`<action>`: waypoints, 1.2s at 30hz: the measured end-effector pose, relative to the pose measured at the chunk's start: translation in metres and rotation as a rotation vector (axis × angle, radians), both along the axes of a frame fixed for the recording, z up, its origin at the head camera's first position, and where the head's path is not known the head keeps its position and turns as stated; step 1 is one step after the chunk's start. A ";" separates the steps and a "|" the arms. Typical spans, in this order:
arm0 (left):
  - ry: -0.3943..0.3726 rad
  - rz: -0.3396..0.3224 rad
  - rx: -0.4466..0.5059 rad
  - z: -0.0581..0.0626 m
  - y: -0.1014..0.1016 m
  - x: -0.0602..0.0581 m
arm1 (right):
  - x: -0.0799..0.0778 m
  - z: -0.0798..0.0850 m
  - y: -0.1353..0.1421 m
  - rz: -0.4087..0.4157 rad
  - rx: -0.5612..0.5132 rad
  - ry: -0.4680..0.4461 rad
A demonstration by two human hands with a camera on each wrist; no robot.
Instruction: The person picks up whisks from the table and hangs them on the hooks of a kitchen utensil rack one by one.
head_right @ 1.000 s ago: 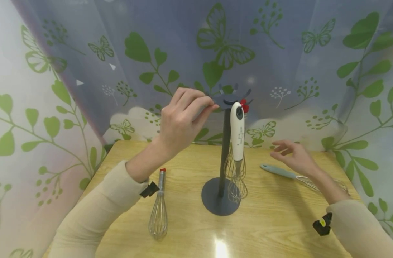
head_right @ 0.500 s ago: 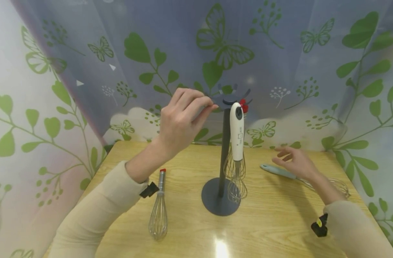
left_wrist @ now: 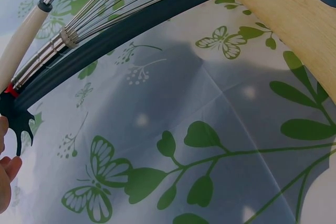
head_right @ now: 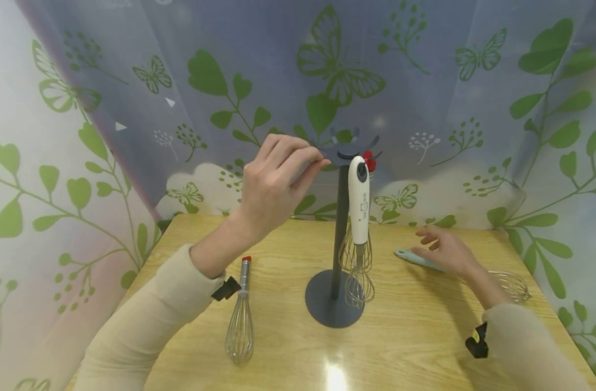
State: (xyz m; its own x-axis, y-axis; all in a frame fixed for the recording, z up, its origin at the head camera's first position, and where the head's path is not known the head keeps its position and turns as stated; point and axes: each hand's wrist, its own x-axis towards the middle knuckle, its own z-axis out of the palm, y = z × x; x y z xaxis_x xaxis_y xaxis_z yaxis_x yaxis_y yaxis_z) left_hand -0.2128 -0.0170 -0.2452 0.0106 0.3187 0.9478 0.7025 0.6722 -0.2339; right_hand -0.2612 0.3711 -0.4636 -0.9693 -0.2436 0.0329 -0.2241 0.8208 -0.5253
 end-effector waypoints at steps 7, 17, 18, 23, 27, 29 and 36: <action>0.000 -0.003 0.000 0.000 0.000 0.000 | -0.004 -0.010 0.004 -0.008 0.016 -0.022; -0.003 -0.002 0.000 0.000 0.000 0.000 | -0.009 -0.023 0.008 -0.009 -0.002 -0.044; -0.003 -0.001 0.002 0.000 0.000 0.000 | -0.010 -0.025 0.008 -0.009 -0.001 -0.050; -0.003 -0.001 0.002 0.000 0.000 0.000 | -0.010 -0.029 0.009 -0.026 0.006 -0.073; -0.002 -0.004 0.002 -0.001 0.000 0.000 | -0.010 -0.032 0.008 -0.033 0.016 -0.074; -0.002 -0.004 0.004 0.000 0.000 0.001 | -0.011 -0.034 0.007 -0.027 0.020 -0.067; 0.001 -0.001 0.004 0.000 0.000 0.001 | -0.009 -0.041 0.002 -0.012 0.012 -0.054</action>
State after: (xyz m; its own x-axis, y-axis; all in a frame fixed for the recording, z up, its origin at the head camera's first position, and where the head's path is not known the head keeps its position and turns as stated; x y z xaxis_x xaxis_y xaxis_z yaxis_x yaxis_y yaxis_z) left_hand -0.2119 -0.0170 -0.2457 0.0114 0.3151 0.9490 0.7027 0.6726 -0.2318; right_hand -0.2704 0.3731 -0.5041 -0.9724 -0.2324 -0.0221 -0.1863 0.8296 -0.5264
